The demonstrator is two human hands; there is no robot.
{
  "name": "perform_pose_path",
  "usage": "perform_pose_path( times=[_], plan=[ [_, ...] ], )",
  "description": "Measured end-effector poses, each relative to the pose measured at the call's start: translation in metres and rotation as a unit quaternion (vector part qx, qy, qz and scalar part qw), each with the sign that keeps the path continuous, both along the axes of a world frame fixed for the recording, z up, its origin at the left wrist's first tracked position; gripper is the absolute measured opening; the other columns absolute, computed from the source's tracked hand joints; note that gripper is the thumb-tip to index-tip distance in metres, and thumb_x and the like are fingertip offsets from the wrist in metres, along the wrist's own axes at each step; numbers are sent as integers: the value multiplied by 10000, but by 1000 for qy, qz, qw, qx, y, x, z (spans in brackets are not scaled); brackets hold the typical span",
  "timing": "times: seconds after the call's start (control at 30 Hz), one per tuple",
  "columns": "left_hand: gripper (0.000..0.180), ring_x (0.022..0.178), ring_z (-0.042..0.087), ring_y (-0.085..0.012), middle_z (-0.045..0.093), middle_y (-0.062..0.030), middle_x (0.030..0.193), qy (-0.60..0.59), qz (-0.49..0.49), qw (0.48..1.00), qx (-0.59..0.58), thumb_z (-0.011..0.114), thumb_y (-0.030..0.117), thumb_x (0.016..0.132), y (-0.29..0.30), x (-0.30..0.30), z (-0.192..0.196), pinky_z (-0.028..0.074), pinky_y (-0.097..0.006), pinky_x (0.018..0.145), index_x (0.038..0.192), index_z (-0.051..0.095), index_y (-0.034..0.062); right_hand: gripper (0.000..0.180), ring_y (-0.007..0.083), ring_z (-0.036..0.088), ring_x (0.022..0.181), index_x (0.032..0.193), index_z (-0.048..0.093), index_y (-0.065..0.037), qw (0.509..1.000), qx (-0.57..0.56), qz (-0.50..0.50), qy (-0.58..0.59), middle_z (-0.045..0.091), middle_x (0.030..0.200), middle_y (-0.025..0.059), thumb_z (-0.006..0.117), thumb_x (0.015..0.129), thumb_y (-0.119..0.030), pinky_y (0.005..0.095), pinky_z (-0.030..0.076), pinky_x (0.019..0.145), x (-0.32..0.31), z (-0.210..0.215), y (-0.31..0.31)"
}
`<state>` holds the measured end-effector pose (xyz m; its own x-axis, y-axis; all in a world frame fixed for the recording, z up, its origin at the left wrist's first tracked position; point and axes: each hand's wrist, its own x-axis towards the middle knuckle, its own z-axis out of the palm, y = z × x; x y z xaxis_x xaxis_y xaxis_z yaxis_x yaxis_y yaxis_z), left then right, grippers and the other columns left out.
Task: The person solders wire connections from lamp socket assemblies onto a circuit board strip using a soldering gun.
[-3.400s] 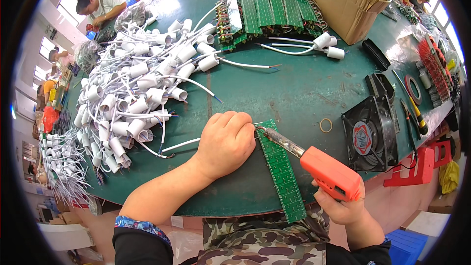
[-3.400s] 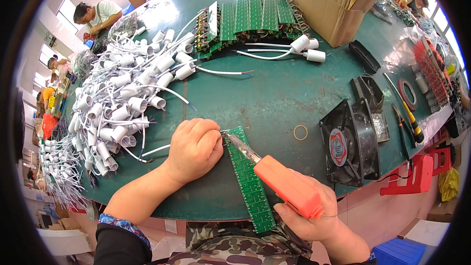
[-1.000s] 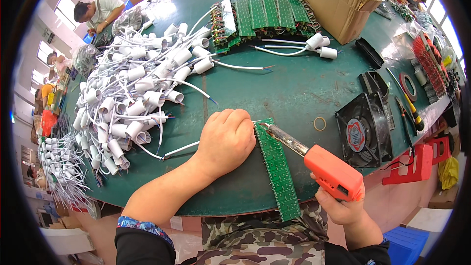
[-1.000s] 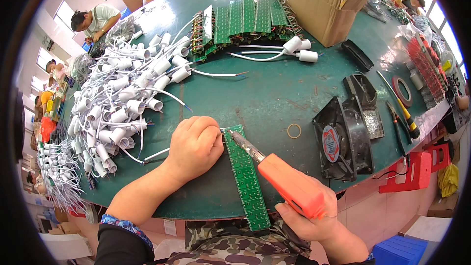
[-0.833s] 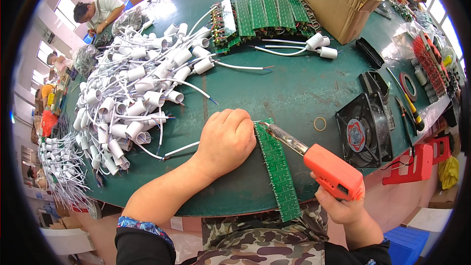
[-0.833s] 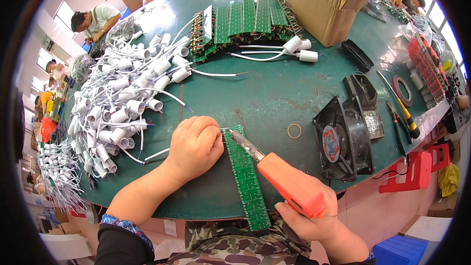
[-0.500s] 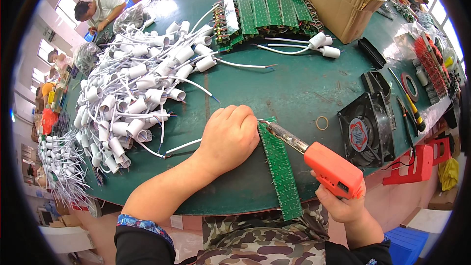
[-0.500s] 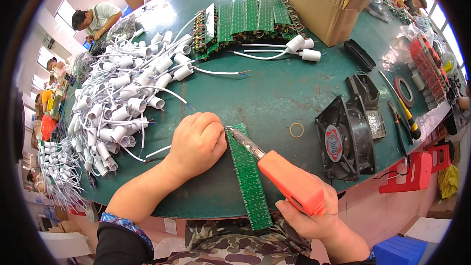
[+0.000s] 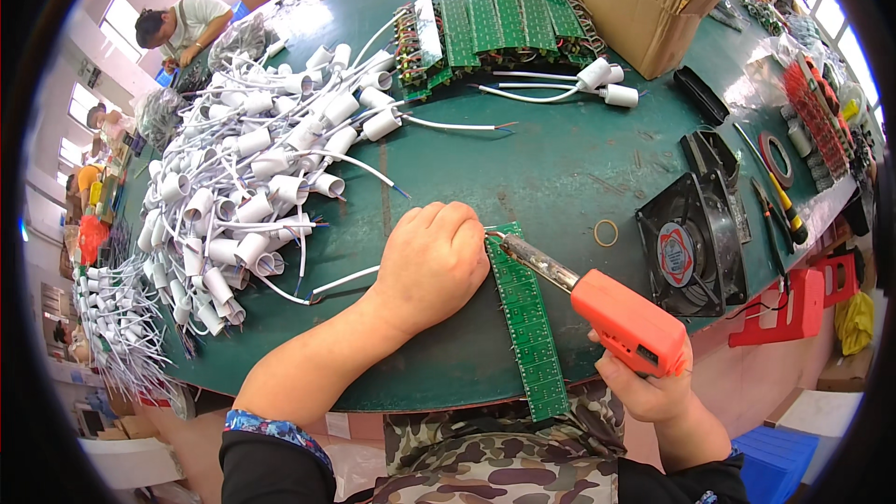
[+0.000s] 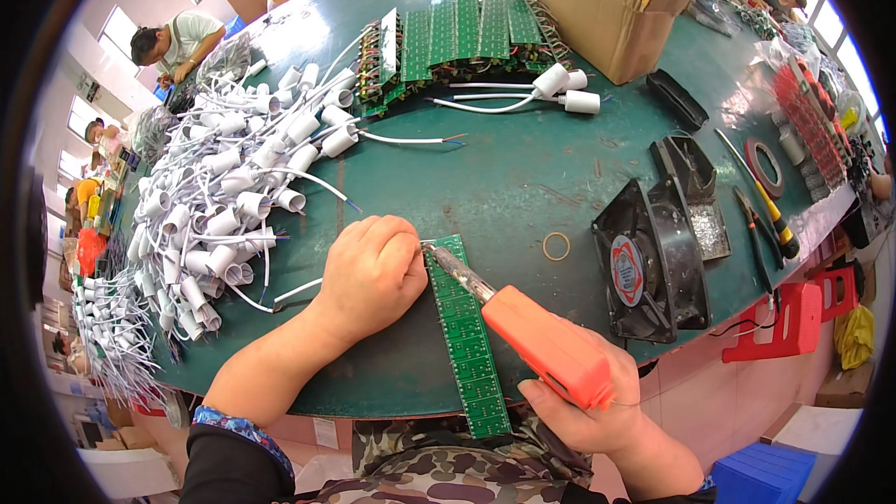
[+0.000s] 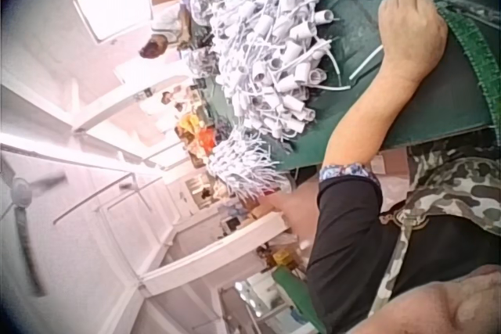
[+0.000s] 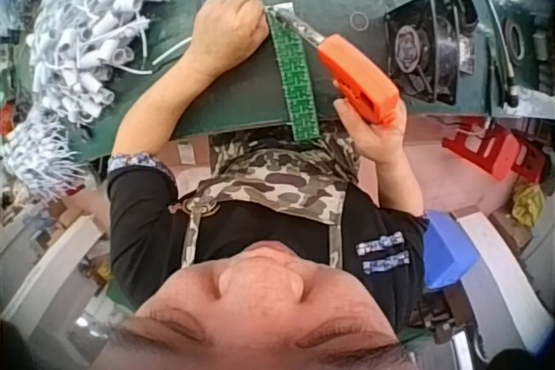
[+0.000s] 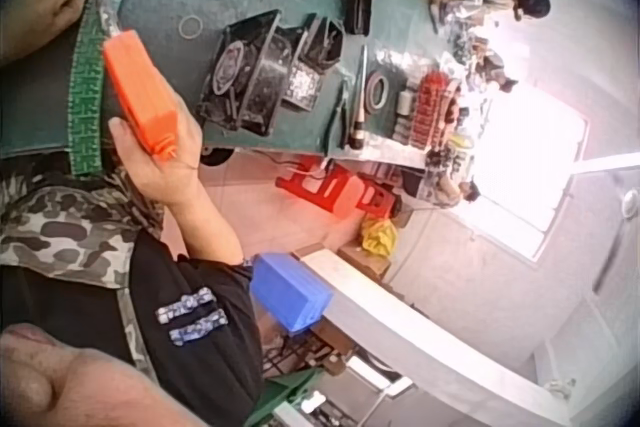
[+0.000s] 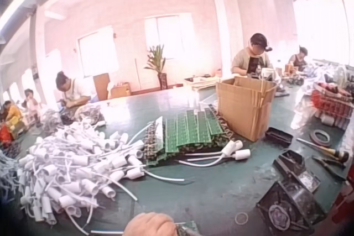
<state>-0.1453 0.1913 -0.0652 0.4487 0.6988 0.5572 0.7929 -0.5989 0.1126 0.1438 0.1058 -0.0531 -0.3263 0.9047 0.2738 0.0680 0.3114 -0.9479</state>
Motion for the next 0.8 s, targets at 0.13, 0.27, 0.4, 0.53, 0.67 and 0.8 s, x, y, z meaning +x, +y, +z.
perform_pose_path(
  times=[0.13, 0.27, 0.4, 0.53, 0.67, 0.8],
  plan=[
    [160, 750, 630, -294, 645, -92, 875, -7, -1, 1000, 2, 724, 5, 710, 0, 1, 1, 515, -410, 685, 808, 601, 36, 444, 152, 678, 845, 1288, 592, 61, 999, 30, 8, -23, 724, 1101, 167, 723, 865, 26, 313, 558, 783, 1, -2, 1],
    [157, 749, 632, -295, 646, -92, 871, -13, 0, 1000, 0, 723, 6, 713, 0, 1, 1, 516, -411, 684, 807, 601, 36, 441, 168, 690, 884, 1280, 588, 57, 998, 47, 6, -34, 716, 1078, 157, 708, 856, 45, 321, 562, 804, 2, -2, 2],
    [155, 746, 630, -295, 646, -91, 862, -12, -1, 1000, 0, 720, 6, 711, 0, 1, 1, 515, -410, 683, 800, 597, 38, 436, 180, 695, 912, 1276, 585, 57, 998, 47, 10, -37, 713, 1080, 156, 713, 860, 41, 332, 566, 823, 0, -1, 3],
    [158, 745, 630, -294, 647, -90, 861, -11, -2, 1000, -2, 720, 6, 708, 1, 1, 1, 514, -410, 680, 796, 594, 40, 427, 183, 698, 922, 1272, 586, 58, 999, 37, 5, -35, 713, 1075, 152, 723, 870, 27, 338, 568, 827, 0, -4, 1],
    [160, 746, 631, -294, 648, -90, 861, -9, -1, 1000, -1, 722, 6, 703, 1, 0, 0, 514, -410, 680, 795, 594, 39, 391, 171, 698, 911, 1242, 615, 42, 998, 39, -3, -41, 723, 1047, 124, 738, 872, 16, 328, 566, 820, -1, -5, 1],
    [160, 747, 633, -294, 649, -87, 857, -10, 1, 1000, 0, 722, 4, 695, 1, 1, 0, 516, -410, 679, 787, 596, 41, 547, 208, 701, 821, 1319, 610, 78, 998, 49, -6, -35, 717, 1045, 148, 816, 825, -38, 325, 557, 731, 0, -12, 1]
  ],
)
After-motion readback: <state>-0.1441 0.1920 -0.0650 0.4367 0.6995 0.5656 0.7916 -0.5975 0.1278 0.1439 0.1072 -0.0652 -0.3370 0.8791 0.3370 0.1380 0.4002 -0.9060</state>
